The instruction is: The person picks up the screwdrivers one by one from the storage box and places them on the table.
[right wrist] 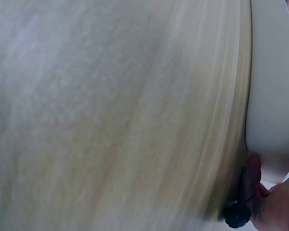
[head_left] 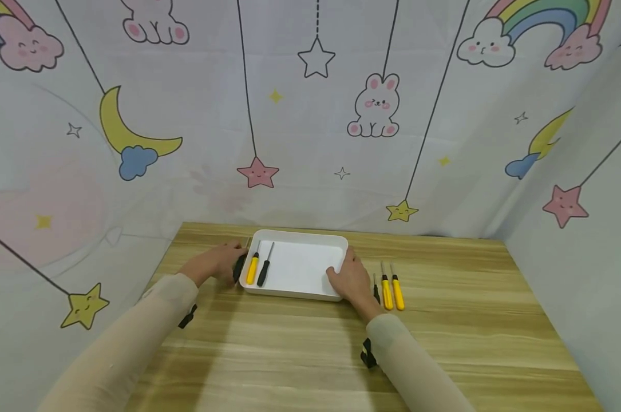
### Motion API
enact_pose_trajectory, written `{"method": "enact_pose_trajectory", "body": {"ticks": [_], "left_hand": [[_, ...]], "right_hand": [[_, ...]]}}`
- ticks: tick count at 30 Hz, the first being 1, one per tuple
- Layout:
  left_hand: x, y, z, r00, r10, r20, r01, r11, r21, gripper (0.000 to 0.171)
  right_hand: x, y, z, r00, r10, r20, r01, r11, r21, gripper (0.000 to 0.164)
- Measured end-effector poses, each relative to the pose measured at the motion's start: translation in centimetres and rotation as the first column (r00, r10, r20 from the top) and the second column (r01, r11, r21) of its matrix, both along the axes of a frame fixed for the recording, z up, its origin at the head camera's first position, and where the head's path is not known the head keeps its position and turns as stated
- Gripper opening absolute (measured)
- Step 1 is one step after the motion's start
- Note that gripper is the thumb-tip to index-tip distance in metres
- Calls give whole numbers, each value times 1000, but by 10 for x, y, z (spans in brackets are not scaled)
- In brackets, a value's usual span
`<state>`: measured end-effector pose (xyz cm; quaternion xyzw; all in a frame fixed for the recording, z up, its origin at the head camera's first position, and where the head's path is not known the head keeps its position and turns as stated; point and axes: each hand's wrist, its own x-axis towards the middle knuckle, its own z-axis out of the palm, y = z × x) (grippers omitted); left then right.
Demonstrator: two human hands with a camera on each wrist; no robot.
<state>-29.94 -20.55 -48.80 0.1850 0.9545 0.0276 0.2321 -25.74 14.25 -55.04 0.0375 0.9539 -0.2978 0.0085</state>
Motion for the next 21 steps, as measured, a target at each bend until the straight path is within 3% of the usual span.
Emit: {"method": "enact_pose_trajectory", "body": {"ticks": [11, 16, 21], "left_hand": [[2, -5, 3, 999, 16, 28, -16, 1000, 24, 104], [1, -11, 14, 999, -23, 33, 22, 999, 26, 108], [-2, -14, 29, 1000, 9, 3, -9, 997, 80, 107]], "right_hand": [[0, 0, -3, 1000, -10, 5, 10, 1000, -2, 90], [0, -1, -3, 1000, -6, 8, 6, 1000, -2, 90], [0, -2, -3, 1000, -3, 4, 3, 1000, 9, 90]]}}
